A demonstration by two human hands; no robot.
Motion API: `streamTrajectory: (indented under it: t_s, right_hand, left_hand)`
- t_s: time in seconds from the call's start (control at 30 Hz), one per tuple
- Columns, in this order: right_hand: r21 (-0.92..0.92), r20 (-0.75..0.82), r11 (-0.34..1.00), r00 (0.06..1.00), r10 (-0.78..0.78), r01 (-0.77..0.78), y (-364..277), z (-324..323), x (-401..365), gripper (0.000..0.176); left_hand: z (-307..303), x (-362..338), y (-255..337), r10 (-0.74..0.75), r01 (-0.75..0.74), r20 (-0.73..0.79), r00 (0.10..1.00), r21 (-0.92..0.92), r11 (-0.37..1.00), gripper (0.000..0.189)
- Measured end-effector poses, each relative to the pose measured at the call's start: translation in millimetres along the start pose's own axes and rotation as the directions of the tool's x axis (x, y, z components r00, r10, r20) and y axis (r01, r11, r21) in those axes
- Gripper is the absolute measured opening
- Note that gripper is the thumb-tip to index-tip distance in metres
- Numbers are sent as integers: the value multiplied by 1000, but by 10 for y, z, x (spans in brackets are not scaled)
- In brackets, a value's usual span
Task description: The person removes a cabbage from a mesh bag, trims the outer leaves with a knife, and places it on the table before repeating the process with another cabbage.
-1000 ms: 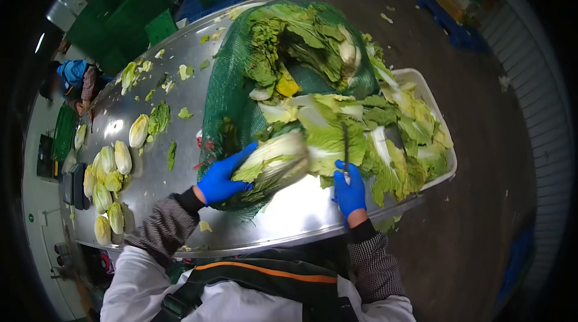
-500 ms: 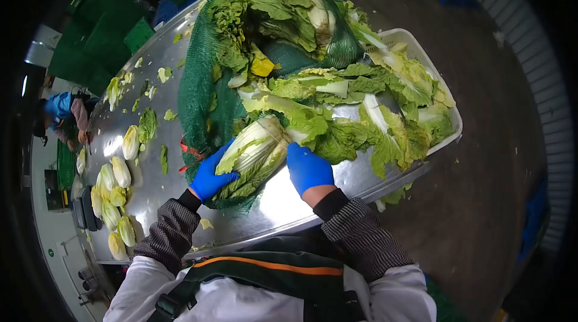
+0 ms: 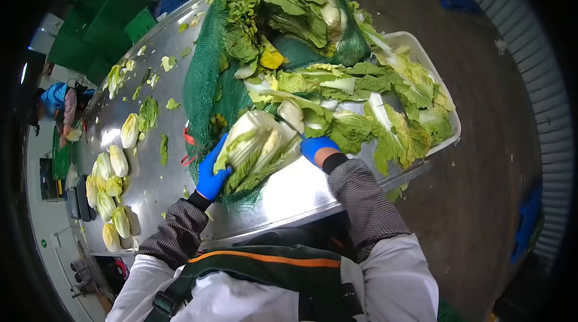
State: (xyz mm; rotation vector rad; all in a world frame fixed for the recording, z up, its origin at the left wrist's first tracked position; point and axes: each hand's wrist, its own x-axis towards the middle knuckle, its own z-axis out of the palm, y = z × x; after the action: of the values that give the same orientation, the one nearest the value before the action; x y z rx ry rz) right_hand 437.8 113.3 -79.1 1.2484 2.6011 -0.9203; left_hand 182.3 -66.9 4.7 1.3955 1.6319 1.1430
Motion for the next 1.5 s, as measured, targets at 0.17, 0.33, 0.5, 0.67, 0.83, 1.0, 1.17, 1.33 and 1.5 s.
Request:
streamTrajectory:
  t_s: [0.17,0.33,0.5,0.67,0.83,1.0,1.17,1.33,1.5]
  right_hand:
    - [95,-33,994,998,55,-52,-572,-1050,-541,36]
    - [399,-355,896,934,-45,195,-712,-662,-336,57]
    - [614,-162,788,970,182,-45,-802,-461,-286,55]
    - [726,-241,684,958,154,72,-752,-156,-268,49]
    - [712,-276,693,953,126,115,-779,-137,-227,45]
    - [732,-316,660,942,110,169,-923,-20,-221,37]
    - [809,-334,528,941,50,258,-1145,-386,-429,61]
    - [498,-463,762,870,-170,413,-1427,-595,-603,79]
    - [442,-456,832,883,-114,336,-1661,-797,-659,87]
  left_hand:
    - [-105,27,-35,0,-3,-46,999,-60,998,60]
    - [-168,256,265,-48,12,63,997,484,875,51]
    - [-692,470,147,-394,444,-229,890,245,862,44]
    - [-544,555,615,310,-57,-311,899,618,784,80]
    - [89,514,834,-169,63,102,980,647,760,92]
    - [-68,495,438,-261,282,-108,959,371,885,71]
    - [-94,-103,197,-53,12,-280,958,-147,989,70]
    - [-117,-318,403,29,-79,-349,937,-129,989,71]
    - [-58,-235,500,-84,-52,-496,864,-254,966,64]
